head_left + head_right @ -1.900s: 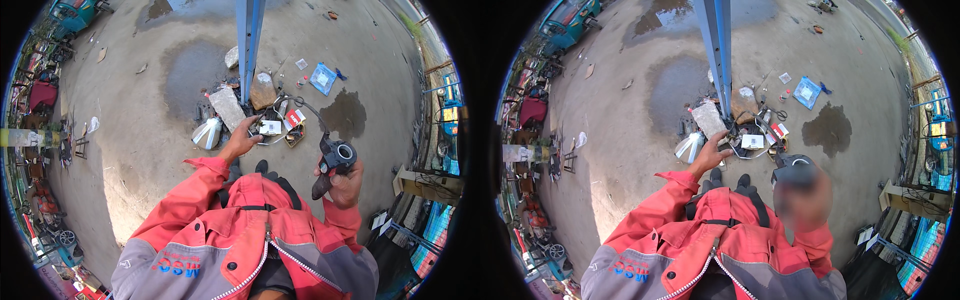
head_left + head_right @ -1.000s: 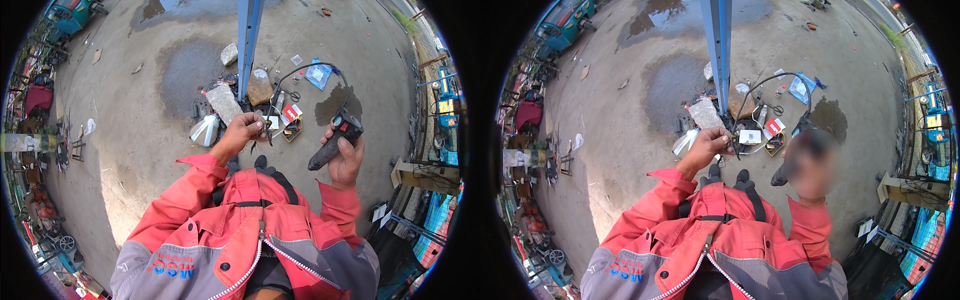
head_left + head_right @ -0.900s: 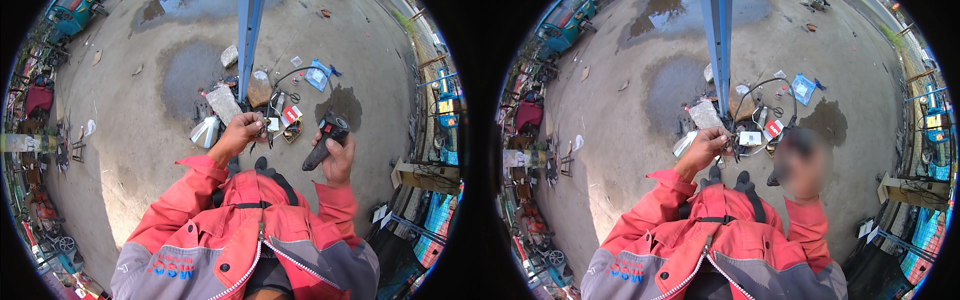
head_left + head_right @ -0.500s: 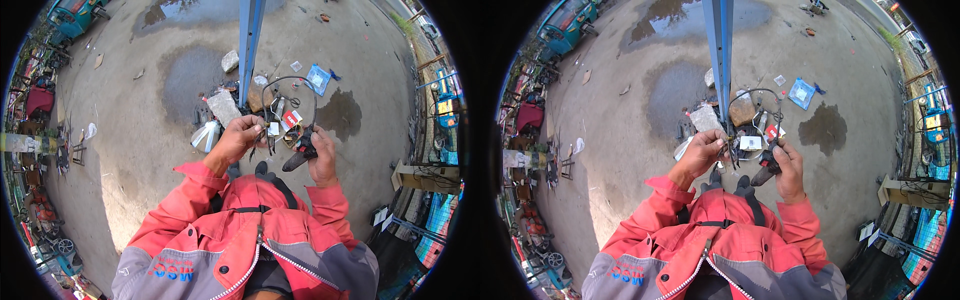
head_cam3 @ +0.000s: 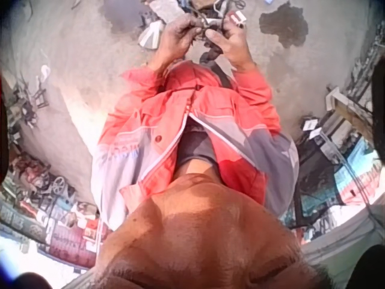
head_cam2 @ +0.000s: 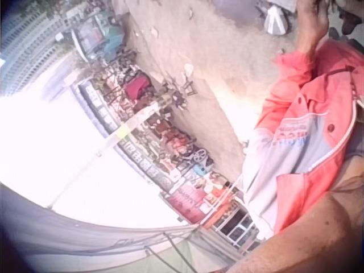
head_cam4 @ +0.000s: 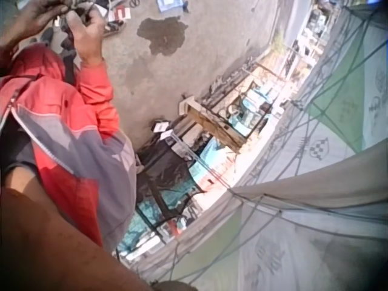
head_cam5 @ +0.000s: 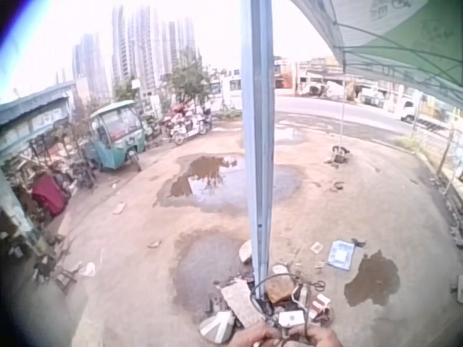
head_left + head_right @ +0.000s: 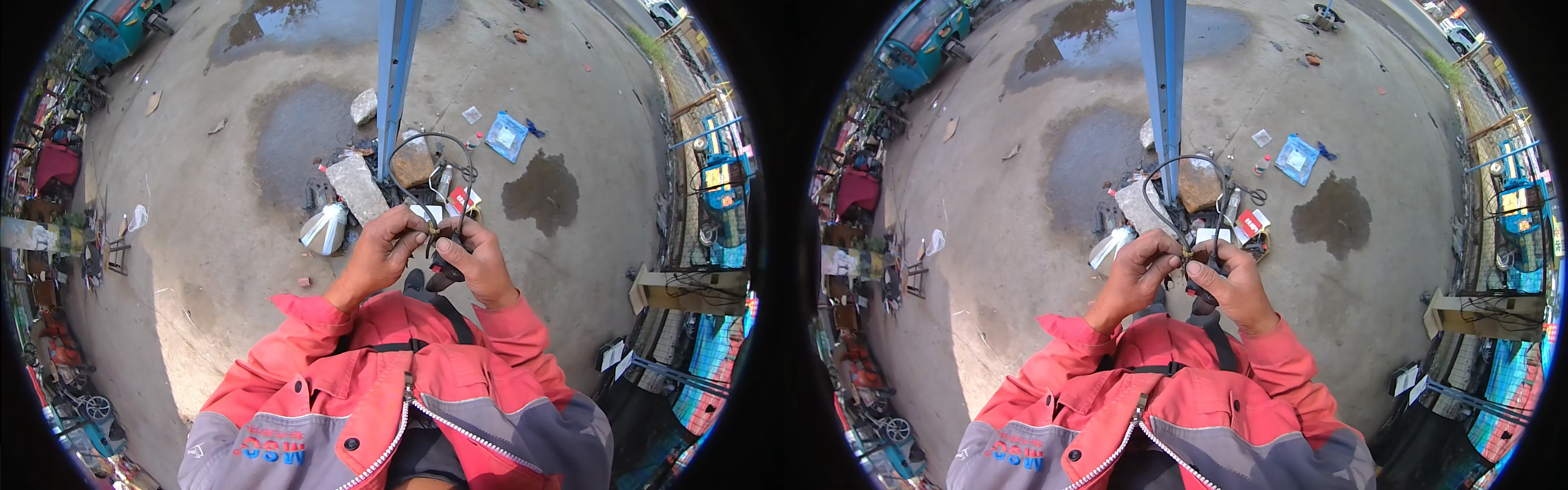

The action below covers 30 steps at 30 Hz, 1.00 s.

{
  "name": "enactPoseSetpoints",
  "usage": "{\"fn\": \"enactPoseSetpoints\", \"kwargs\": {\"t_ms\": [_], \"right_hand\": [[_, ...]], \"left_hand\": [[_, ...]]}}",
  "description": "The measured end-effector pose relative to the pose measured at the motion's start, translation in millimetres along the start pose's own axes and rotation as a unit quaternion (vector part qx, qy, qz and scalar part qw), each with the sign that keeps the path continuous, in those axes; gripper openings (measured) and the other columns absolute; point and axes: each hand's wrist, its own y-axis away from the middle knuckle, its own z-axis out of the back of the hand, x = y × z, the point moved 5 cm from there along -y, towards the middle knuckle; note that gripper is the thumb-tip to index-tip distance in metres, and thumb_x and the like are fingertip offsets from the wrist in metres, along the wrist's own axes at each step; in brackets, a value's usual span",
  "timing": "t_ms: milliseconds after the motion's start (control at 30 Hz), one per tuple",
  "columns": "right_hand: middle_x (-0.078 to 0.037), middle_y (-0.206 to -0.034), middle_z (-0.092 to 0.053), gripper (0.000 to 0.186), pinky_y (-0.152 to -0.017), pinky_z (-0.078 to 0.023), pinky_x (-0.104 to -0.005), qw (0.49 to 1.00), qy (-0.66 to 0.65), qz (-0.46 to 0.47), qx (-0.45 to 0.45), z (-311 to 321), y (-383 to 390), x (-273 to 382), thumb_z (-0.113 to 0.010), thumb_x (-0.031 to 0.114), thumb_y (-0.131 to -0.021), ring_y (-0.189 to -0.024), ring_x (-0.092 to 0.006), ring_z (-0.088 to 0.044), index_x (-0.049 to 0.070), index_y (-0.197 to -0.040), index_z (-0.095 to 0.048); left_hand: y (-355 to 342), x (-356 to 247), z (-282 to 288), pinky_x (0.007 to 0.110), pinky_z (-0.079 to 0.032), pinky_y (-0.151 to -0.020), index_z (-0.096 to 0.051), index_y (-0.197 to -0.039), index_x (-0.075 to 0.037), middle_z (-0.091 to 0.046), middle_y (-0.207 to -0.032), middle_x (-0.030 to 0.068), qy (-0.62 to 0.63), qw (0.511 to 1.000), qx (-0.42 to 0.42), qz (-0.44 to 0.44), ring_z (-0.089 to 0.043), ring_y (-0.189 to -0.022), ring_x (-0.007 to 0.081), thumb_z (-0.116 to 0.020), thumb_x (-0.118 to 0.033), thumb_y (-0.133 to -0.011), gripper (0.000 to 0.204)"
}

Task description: The person strips insulation from wires using a soldering iron and scissors, then connects the wires to a scooter's electrical system.

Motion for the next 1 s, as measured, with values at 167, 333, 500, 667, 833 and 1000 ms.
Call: {"fn": "enactPoseSetpoints", "kwargs": {"t_ms": [167, 333, 500, 667, 833, 1000], "right_hand": [[0.0, -0.089, -0.065, 0.019, -0.072, -0.048, -0.023, 1.0, -0.002, -0.004, -0.025, 0.3, -1.5, -8.1, -0.068, 0.015, -0.093, -0.078, -0.0057, -0.057, -0.002, -0.101, -0.065], [-0.001, -0.091, -0.067, 0.021, -0.071, -0.051, -0.0226, 0.998, -0.053, -0.008, -0.039, 2.1, 0.1, -7.7, -0.063, 0.014, -0.096, -0.078, -0.0059, -0.06, -0.003, -0.106, -0.066], [-0.002, -0.094, -0.068, 0.024, -0.072, -0.051, -0.0227, 0.996, -0.084, -0.013, -0.026, 4.0, -1.0, -8.6, -0.06, 0.016, -0.097, -0.08, -0.0064, -0.06, -0.003, -0.11, -0.067], [-0.001, -0.095, -0.068, 0.024, -0.078, -0.048, -0.022, 0.993, -0.112, -0.023, 0.011, -1.6, -2.3, -6.1, -0.061, 0.017, -0.097, -0.085, -0.0059, -0.059, -0.003, -0.109, -0.068], [-0.002, -0.095, -0.068, 0.025, -0.078, -0.047, -0.022, 0.999, -0.041, -0.027, 0.003, 10.0, -6.1, -15.7, -0.062, 0.019, -0.097, -0.086, -0.0067, -0.058, -0.003, -0.109, -0.068], [-0.001, -0.094, -0.067, 0.023, -0.076, -0.046, -0.0219, 0.999, -0.029, -0.031, 0.006, 8.5, -10.4, -13.2, -0.062, 0.021, -0.098, -0.084, -0.0057, -0.057, -0.001, -0.103, -0.067]], "left_hand": [[3.4, -17.3, -5.5, 0.033, -0.047, -0.066, -0.065, -0.093, 0.0, -0.06, -0.081, 0.0105, -0.073, 0.995, -0.001, -0.062, -0.06, -0.074, 0.0241, -0.068, 0.003, -0.083, 0.011], [7.9, -13.4, -4.3, 0.034, -0.048, -0.067, -0.068, -0.1, 0.0, -0.064, -0.085, 0.0105, -0.063, 0.997, 0.001, -0.05, -0.062, -0.076, 0.0244, -0.068, -0.001, -0.086, 0.013], [2.5, -22.5, 4.4, 0.033, -0.049, -0.075, -0.069, -0.103, 0.001, -0.067, -0.092, 0.0107, -0.091, 0.994, -0.048, -0.033, -0.064, -0.085, 0.0242, -0.068, -0.004, -0.088, 0.015], [1.5, -13.9, -0.1, 0.034, -0.05, -0.082, -0.068, -0.104, 0.001, -0.068, -0.097, 0.0124, -0.038, 0.999, 0.003, 0.004, -0.065, -0.091, 0.0258, -0.068, -0.004, -0.088, 0.017], [7.1, 3.7, -2.2, 0.028, -0.048, -0.071, -0.063, -0.101, 0.002, -0.064, -0.087, 0.0049, 0.054, 0.993, -0.012, 0.101, -0.059, -0.08, 0.0119, -0.062, -0.008, -0.095, 0.011], [5.3, 2.3, -0.8, 0.025, -0.042, -0.061, -0.06, -0.097, 0.0, -0.057, -0.078, -0.0001, 0.084, 0.985, -0.006, 0.149, -0.049, -0.07, 0.0069, -0.058, -0.013, -0.098, 0.013]]}}
